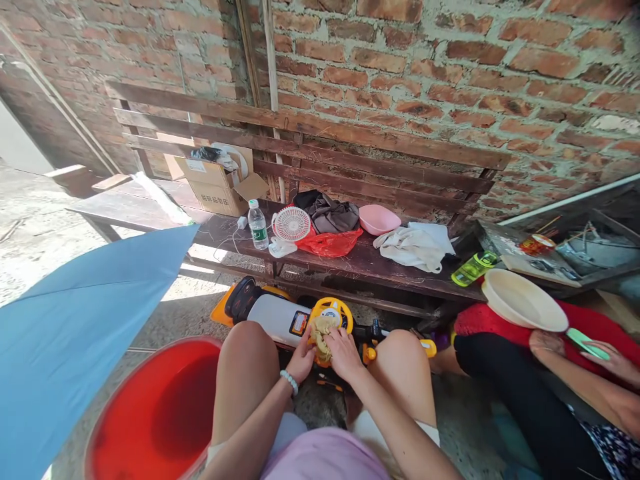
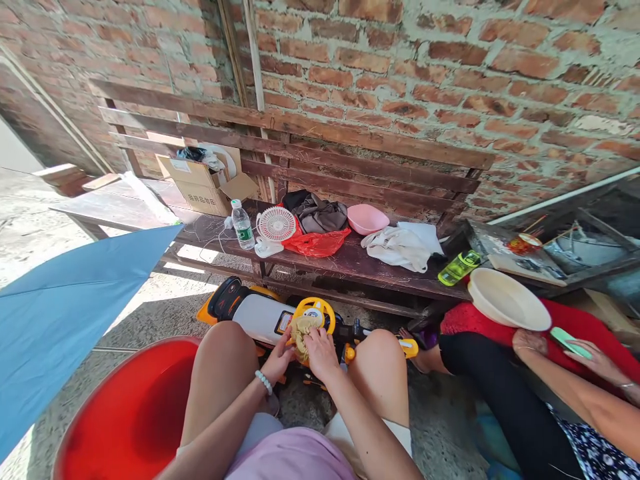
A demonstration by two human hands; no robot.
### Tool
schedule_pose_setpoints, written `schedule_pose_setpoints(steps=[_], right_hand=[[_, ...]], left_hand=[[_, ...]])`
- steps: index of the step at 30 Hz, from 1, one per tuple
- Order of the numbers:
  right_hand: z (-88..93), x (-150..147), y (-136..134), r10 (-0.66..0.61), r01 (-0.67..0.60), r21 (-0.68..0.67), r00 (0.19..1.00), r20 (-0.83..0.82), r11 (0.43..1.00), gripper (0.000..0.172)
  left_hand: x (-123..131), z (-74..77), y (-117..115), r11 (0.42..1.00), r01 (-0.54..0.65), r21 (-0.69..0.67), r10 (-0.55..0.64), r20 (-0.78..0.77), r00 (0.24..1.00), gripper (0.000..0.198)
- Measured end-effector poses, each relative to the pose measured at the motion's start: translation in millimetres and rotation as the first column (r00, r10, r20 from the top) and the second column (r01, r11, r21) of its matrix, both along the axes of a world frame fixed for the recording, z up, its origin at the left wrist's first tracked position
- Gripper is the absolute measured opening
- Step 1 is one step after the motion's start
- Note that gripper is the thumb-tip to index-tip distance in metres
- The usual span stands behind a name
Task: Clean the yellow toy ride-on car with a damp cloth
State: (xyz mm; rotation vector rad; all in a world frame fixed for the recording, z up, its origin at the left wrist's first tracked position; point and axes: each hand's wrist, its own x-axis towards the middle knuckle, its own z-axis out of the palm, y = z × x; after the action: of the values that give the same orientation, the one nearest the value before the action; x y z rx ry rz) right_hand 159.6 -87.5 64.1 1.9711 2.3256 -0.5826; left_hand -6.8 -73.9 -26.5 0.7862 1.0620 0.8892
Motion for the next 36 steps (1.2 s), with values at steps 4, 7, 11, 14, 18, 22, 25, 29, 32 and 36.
schedule_pose_setpoints(steps=[4,7,11,14,18,22,25,29,32,36], right_hand=[[18.0,19.3,-3.8,-0.039,0.047,-0.084,0.995,0.090,0.995,0.051],[33.1,38.4,16.8,-0.143,0.151,-0.038,0.975,0.169,0.988,0.052],[37.3,42.5,49.9,-0.302,0.293,0.088,0.945,0.127,0.952,0.062],[18.9,25.0,59.1,-0.333,0.329,0.058,0.938,0.099,0.943,0.066],[-15.7,1.4,45.9,-0.278,0.275,0.041,0.953,0.119,0.961,0.076],[-29.7,-1.9,26.2,-0.086,0.086,0.027,0.996,0.014,0.996,0.074],[-26.3,3.3,26.0,0.034,-0.034,-0.001,0.997,-0.066,0.999,0.073],[-18.2,14.1,46.7,-0.053,0.054,0.027,0.998,-0.037,0.998,0.077],[-19.8,18.7,56.6,-0.168,0.168,0.008,0.986,0.014,0.986,0.080],[-30.1,15.2,49.4,-0.236,0.235,-0.055,0.972,-0.005,0.970,0.088]], left_hand=[[0.3,8.4,1.2,0.987,-0.068,-0.146,0.068,-0.001,0.998,0.087],[-0.2,6.9,0.4,0.979,-0.085,-0.186,0.082,-0.025,0.996,0.087],[1.6,0.4,-4.2,0.991,-0.001,-0.130,-0.003,-0.034,0.999,0.091],[0.3,1.1,-5.9,0.990,-0.026,-0.139,0.014,-0.090,0.996,0.086],[-10.0,19.0,12.9,0.988,-0.124,-0.089,0.102,-0.217,0.971,0.075],[-39.9,68.3,84.0,0.940,-0.255,0.228,0.320,-0.323,0.891,0.073],[-76.7,123.2,165.5,0.859,-0.329,0.392,0.479,-0.392,0.785,0.073],[-118.1,197.2,264.9,0.809,-0.378,0.449,0.582,-0.524,0.623,0.077],[-128.6,234.3,316.2,0.833,-0.338,0.439,0.552,-0.618,0.560,0.083],[-129.1,248.2,366.5,0.833,-0.246,0.495,0.550,-0.698,0.459,0.083]])
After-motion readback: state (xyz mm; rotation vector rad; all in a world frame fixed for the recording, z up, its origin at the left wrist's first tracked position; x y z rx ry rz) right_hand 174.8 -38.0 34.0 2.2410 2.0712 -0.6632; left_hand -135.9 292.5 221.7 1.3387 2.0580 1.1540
